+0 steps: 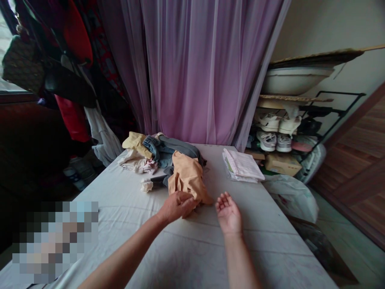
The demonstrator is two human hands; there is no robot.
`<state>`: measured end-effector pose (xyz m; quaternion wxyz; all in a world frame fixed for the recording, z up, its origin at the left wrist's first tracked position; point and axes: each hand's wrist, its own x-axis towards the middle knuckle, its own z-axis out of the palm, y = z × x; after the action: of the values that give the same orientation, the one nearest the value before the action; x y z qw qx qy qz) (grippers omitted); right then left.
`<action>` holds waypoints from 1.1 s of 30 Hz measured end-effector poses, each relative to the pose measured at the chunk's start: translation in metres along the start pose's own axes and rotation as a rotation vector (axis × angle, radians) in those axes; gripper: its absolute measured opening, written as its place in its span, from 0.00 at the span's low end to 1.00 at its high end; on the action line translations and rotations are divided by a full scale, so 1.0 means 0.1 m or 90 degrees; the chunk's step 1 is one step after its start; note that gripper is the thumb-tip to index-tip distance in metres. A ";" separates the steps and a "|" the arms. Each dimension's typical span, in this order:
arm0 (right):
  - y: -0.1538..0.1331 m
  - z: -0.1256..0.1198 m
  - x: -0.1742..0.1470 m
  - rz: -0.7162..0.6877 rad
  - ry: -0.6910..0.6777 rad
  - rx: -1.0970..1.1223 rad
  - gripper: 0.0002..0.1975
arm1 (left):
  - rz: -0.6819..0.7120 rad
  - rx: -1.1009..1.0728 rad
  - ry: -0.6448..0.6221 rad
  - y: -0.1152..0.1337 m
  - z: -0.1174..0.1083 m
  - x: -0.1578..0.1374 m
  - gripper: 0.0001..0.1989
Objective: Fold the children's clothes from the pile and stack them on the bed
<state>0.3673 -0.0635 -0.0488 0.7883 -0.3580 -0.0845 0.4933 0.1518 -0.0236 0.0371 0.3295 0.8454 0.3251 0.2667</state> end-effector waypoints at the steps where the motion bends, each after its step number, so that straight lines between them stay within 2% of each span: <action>1: -0.01 0.01 0.00 -0.017 0.015 -0.008 0.13 | -0.014 -0.008 0.004 -0.04 -0.02 -0.03 0.23; 2: -0.01 0.02 -0.01 -0.028 0.025 -0.015 0.14 | -0.040 -0.012 0.032 -0.08 -0.06 -0.05 0.22; 5: -0.01 0.06 -0.04 -0.037 0.034 -0.040 0.15 | -0.155 0.011 0.210 -0.23 -0.25 -0.01 0.20; 7: 0.00 0.08 -0.06 -0.035 0.033 -0.052 0.16 | -0.183 0.018 0.305 -0.32 -0.41 0.09 0.20; 9: 0.00 0.10 -0.07 -0.027 0.033 -0.052 0.16 | -0.206 -0.019 0.357 -0.39 -0.57 0.25 0.23; 12: -0.02 0.09 -0.07 -0.009 0.031 -0.040 0.16 | -0.325 -0.090 0.362 -0.45 -0.72 0.52 0.31; 14: -0.02 0.07 -0.05 0.001 0.032 -0.031 0.15 | -0.376 -0.111 0.344 -0.48 -0.74 0.68 0.33; 16: -0.03 0.06 -0.04 0.003 0.032 -0.029 0.15 | -0.392 -0.123 0.323 -0.51 -0.70 0.81 0.31; 19: -0.03 0.03 -0.02 -0.001 0.023 -0.035 0.14 | -0.408 -0.156 0.293 -0.53 -0.61 0.96 0.21; 23: -0.04 0.02 -0.02 0.009 0.014 -0.021 0.12 | -0.376 -0.214 0.345 -0.47 -0.64 1.12 0.14; 28: -0.05 0.02 -0.02 0.006 0.006 -0.016 0.12 | -0.291 -0.220 0.521 -0.19 -1.07 1.23 0.18; 30: -0.04 0.02 -0.01 0.004 0.008 -0.013 0.13 | -0.197 -0.174 0.598 -0.02 -1.21 1.19 0.16; 31: -0.04 0.02 -0.01 0.003 0.009 -0.010 0.13 | -0.134 -0.137 0.606 0.07 -1.24 1.16 0.15; 32: -0.04 0.02 -0.01 0.003 0.010 -0.010 0.14 | -0.073 -0.095 0.586 0.16 -1.23 1.11 0.14; 33: -0.04 0.02 -0.01 0.002 0.012 -0.013 0.14 | -0.023 -0.049 0.531 0.24 -1.18 1.04 0.14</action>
<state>0.3692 -0.0645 -0.0444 0.7847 -0.3705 -0.0819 0.4901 0.1497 0.0837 0.1545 0.2053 0.6462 0.4350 0.5926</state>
